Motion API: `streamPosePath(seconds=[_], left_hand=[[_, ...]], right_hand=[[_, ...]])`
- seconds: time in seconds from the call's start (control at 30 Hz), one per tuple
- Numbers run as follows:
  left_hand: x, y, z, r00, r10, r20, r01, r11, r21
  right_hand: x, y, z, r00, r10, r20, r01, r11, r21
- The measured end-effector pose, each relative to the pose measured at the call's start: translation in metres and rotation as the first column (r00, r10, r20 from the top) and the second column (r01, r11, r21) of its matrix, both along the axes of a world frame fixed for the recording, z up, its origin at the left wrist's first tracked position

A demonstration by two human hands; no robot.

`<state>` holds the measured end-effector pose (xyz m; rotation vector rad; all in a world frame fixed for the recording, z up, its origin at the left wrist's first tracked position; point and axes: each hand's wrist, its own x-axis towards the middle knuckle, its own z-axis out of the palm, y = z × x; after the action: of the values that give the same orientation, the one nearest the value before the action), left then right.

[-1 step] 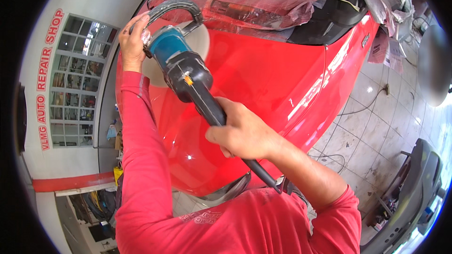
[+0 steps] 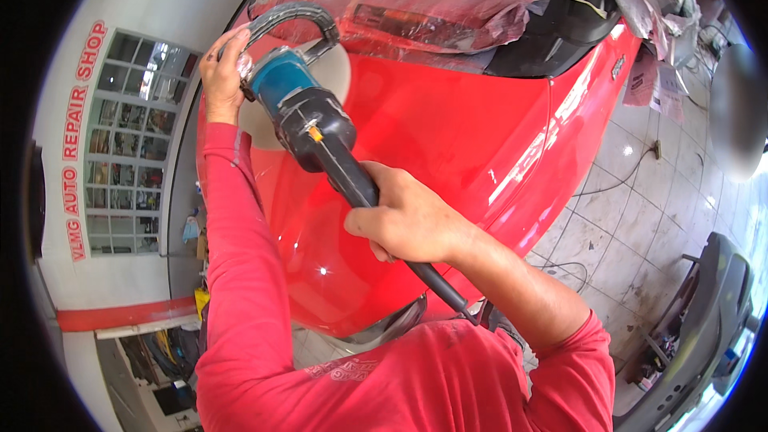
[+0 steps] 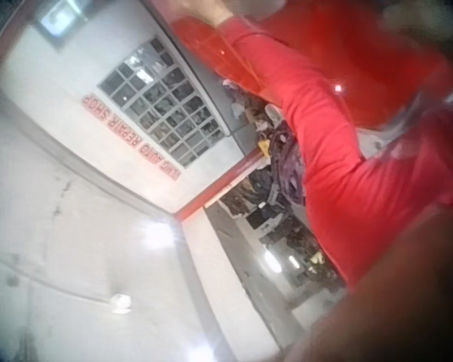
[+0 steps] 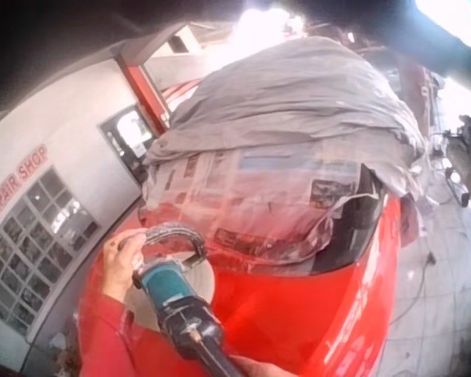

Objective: The person uses a rotary polisher with a white pad to polish the hood of a red car. The person moves the polisher across the hood surface in overlapping passes, covering the central and side areas of the hood.

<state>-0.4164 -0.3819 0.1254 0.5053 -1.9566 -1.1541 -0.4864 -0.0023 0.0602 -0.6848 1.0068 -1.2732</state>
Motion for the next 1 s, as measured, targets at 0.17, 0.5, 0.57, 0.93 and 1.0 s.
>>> streamPosePath(seconds=[0.17,0.5,0.57,0.93,1.0], left_hand=[[-0.007,-0.002,0.002,0.999,-0.027,0.027,0.025,0.998,0.059],[-0.032,0.115,-0.014,0.973,-0.228,-0.040,0.224,0.970,-0.091],[-0.021,0.100,-0.012,0.985,-0.169,-0.042,0.164,0.981,-0.107],[-0.003,-0.043,-0.006,0.997,0.046,-0.057,-0.046,0.999,0.006],[-0.006,-0.060,0.000,0.997,0.060,-0.053,-0.059,0.998,0.031]], right_hand=[[-0.014,0.007,0.012,1.000,0.011,0.007,-0.011,1.000,0.015],[0.009,0.102,0.023,0.987,-0.159,-0.018,0.153,0.909,0.387],[0.009,0.086,0.021,0.992,-0.113,-0.052,0.124,0.927,0.354],[-0.016,-0.049,0.000,0.998,0.012,-0.067,-0.010,0.999,0.033],[-0.025,-0.068,0.002,0.998,0.052,-0.029,-0.051,0.998,0.031]])
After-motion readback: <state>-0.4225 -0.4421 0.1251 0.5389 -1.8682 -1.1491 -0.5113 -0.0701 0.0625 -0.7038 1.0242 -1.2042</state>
